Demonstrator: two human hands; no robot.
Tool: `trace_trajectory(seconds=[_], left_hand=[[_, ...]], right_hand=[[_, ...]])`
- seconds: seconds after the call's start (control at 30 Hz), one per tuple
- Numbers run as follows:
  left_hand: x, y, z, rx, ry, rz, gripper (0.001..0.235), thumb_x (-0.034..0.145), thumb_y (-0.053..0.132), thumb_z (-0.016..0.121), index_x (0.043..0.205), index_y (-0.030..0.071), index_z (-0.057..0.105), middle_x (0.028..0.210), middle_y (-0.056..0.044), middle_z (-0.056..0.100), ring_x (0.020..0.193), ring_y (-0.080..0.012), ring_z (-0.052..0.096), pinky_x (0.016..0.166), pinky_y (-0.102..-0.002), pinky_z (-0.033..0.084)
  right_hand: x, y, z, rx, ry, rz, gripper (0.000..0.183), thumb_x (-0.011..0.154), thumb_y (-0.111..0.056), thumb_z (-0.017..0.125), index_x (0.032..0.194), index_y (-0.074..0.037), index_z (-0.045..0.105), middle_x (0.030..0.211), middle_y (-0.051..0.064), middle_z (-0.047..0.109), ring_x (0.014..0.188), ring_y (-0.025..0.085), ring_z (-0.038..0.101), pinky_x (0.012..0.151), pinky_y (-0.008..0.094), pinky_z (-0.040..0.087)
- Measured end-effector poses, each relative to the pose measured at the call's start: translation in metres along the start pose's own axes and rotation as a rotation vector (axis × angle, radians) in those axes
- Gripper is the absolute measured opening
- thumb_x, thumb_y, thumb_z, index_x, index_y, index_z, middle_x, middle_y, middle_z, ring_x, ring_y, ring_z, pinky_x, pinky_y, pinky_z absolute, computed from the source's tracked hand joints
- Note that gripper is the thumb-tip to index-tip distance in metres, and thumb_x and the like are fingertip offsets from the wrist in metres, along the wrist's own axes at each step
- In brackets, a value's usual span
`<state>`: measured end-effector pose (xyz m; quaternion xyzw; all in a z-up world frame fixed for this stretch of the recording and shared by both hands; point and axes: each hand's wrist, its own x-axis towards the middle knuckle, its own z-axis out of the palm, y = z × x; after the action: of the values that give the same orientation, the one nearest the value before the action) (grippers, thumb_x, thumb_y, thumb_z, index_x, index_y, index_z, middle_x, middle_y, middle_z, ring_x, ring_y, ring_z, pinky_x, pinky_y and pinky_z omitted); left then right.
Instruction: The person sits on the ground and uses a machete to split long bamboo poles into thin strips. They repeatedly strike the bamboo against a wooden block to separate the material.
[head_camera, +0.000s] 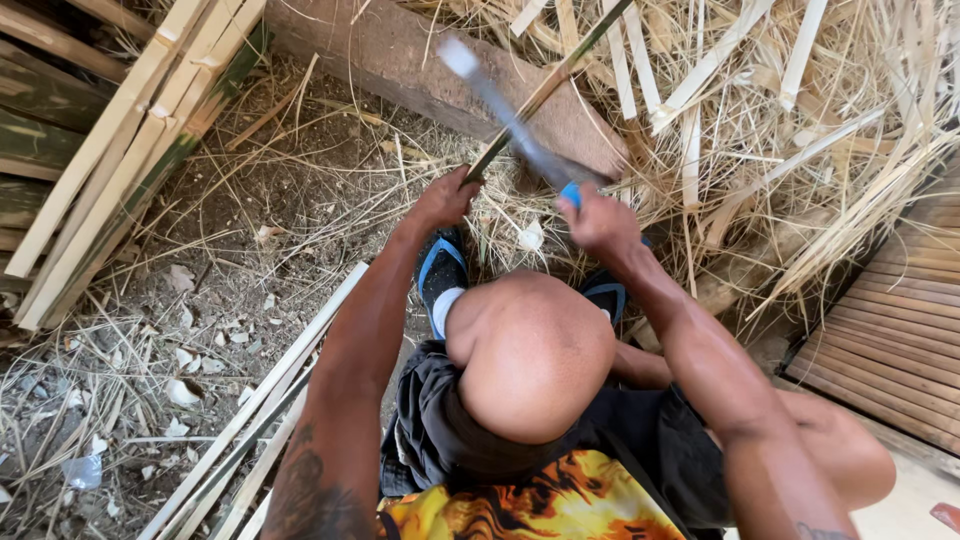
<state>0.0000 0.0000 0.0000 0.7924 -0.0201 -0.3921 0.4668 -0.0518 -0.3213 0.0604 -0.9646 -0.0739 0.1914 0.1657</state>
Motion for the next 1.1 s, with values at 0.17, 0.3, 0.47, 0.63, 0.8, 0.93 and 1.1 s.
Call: trace_trajectory(seconds=[0.17,0.3,0.47,0.63,0.8,0.93,1.1], left_hand=[[-0.108,-0.059,0.02,0.099,0.445,0.281,0.044,0.1,0.034,0.051,0.135,0.008,0.054,0.098,-0.033,0.069,0.087,-0.0533,0.065,0.074,-0.058,0.052],[-0.178,-0.095,0.037,0.225,0.334,-0.178,0.03,0.108,0.032,0.04,0.128,0.016,0.056,0.074,-0.026,0.07,0.063,-0.0473,0.068,0.054,-0.058,0.051],[-0.161,-0.118,0.043,0.189,0.216,-0.299,0.032,0.116,0.035,0.035,0.121,0.017,0.06,0.067,-0.019,0.067,0.051,-0.0346,0.062,0.042,-0.048,0.05],[-0.211,-0.15,0.035,0.421,0.398,-0.04,0.027,0.106,0.021,0.049,0.131,0.012,0.052,0.074,-0.019,0.071,0.052,-0.0347,0.065,0.045,-0.049,0.051],[-0.163,-0.085,0.05,0.38,0.59,0.139,0.042,0.098,0.034,0.055,0.131,0.01,0.048,0.108,-0.027,0.068,0.066,-0.0415,0.07,0.046,-0.05,0.058],[-0.09,-0.031,0.049,0.415,0.574,0.193,0.045,0.103,0.044,0.047,0.126,0.005,0.045,0.099,-0.025,0.071,0.073,-0.0421,0.072,0.055,-0.053,0.058],[-0.089,-0.041,0.041,0.413,0.261,-0.081,0.043,0.111,0.051,0.034,0.114,0.008,0.043,0.086,-0.024,0.07,0.068,-0.0426,0.072,0.062,-0.055,0.058]], right_hand=[[-0.005,-0.025,-0.048,-0.379,-0.136,-0.089,0.045,0.114,-0.036,0.034,0.159,-0.036,0.039,0.059,0.004,0.052,0.039,0.016,0.043,0.033,0.034,0.043],[0.017,-0.01,-0.091,-0.039,0.002,0.246,0.047,0.113,-0.048,0.038,0.11,-0.004,0.056,0.061,-0.002,0.049,0.044,0.011,0.041,0.04,0.036,0.039],[-0.016,-0.053,-0.062,-0.201,-0.254,-0.07,0.046,0.11,-0.045,0.036,0.1,-0.006,0.058,0.057,-0.001,0.049,0.041,0.011,0.041,0.036,0.034,0.039],[-0.021,0.002,-0.093,0.052,0.217,0.043,0.04,0.116,-0.04,0.039,0.111,-0.007,0.061,0.067,-0.004,0.053,0.057,0.009,0.047,0.051,0.032,0.043],[-0.01,0.003,-0.104,-0.118,0.221,0.115,0.047,0.115,-0.047,0.044,0.115,-0.001,0.057,0.069,0.005,0.058,0.06,0.02,0.054,0.06,0.043,0.045],[-0.033,-0.056,-0.034,-0.093,-0.132,0.058,0.044,0.107,-0.045,0.044,0.11,-0.002,0.055,0.07,0.013,0.066,0.055,0.031,0.064,0.052,0.048,0.051],[-0.032,-0.056,-0.035,-0.146,-0.086,0.023,0.045,0.104,-0.047,0.054,0.107,-0.002,0.054,0.067,0.011,0.064,0.052,0.027,0.062,0.049,0.047,0.051]])
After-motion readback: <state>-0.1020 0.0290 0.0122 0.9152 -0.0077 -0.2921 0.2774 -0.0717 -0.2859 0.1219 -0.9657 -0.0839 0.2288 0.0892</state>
